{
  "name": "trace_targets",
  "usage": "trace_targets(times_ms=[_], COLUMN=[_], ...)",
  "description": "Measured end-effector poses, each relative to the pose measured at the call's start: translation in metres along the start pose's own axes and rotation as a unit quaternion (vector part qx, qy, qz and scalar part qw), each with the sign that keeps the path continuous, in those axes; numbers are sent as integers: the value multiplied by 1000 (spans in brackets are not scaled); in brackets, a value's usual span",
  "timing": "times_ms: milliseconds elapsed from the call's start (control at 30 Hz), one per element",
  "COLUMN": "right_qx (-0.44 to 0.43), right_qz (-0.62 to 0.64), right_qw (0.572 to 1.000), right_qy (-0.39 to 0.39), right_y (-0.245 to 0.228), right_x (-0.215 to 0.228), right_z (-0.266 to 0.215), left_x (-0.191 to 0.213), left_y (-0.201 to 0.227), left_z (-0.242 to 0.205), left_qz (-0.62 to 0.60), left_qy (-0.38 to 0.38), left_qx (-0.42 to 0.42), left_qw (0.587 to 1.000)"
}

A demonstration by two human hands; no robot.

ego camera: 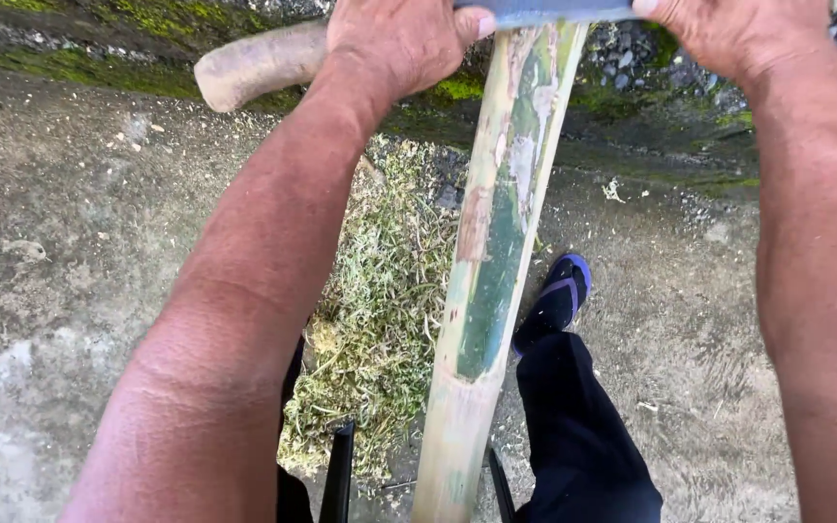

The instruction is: Scrape the outer layer of a bamboo pole using a machete.

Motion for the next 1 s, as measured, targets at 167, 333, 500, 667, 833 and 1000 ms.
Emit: trace_targets(times_ms=[167, 333, 500, 667, 833, 1000], right_qx=[52, 87, 42, 39, 36, 32], right_qz=[16, -36, -26, -50, -35, -35], right_qw=[994, 986, 996, 997, 997, 998], right_qy=[93, 136, 74, 50, 50, 35], right_y=[-19, -36, -57, -78, -101, -125], right_x=[-9, -20, -32, -41, -48, -50], right_z=[-46, -95, -137, -179, -224, -269], left_x=[7, -17, -18, -38, -39, -49], left_y=[1, -5, 1, -1, 3, 5], left_z=[-42, -85, -132, -180, -229, -276], left_qz=[2, 25, 26, 25, 5, -8], left_qy=[-18, -21, -144, -152, -148, -193], left_qx=[9, 2, 33, 32, 33, 51], left_qw=[1000, 999, 989, 988, 988, 980])
Point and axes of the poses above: each hand's wrist, its own z-axis towards the middle knuckle, its own x-axis out of the back of the hand, y = z × x, the point moved 1 cm from there along z, towards the middle knuckle, and after that the axes turned 1 degree about x, right-handed, at the moved point
